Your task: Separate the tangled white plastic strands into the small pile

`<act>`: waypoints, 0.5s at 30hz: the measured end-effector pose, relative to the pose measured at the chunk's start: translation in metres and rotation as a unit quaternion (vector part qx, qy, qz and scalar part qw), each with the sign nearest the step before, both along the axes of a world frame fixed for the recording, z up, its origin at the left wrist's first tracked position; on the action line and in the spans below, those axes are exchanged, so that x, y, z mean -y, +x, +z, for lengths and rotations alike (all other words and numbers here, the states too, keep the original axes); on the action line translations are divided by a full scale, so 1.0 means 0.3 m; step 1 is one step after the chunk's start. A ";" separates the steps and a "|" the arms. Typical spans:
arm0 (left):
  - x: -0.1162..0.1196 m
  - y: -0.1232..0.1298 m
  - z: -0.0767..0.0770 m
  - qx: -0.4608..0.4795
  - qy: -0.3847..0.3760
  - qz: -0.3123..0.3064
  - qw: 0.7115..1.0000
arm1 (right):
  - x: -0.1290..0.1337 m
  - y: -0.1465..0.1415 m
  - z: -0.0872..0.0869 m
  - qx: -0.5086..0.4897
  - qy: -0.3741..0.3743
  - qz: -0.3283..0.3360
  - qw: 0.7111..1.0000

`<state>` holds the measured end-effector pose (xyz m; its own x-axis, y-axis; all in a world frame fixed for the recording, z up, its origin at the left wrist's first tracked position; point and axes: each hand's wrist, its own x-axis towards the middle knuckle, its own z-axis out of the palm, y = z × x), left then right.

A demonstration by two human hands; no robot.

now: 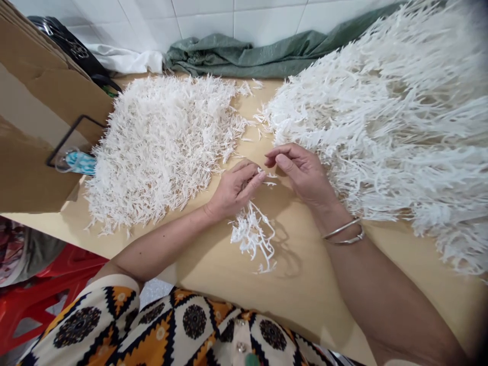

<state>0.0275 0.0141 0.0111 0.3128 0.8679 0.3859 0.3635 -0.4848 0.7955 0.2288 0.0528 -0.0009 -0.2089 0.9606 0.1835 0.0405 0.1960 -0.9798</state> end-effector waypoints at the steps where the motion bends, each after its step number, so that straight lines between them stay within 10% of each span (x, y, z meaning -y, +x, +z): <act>1: 0.000 0.001 -0.002 0.020 -0.029 -0.009 0.999 | 0.001 0.003 0.001 0.002 0.007 0.009 1.000; 15: -0.005 -0.003 -0.017 0.167 -0.218 -0.031 0.961 | 0.005 -0.019 -0.014 0.005 0.019 0.001 1.000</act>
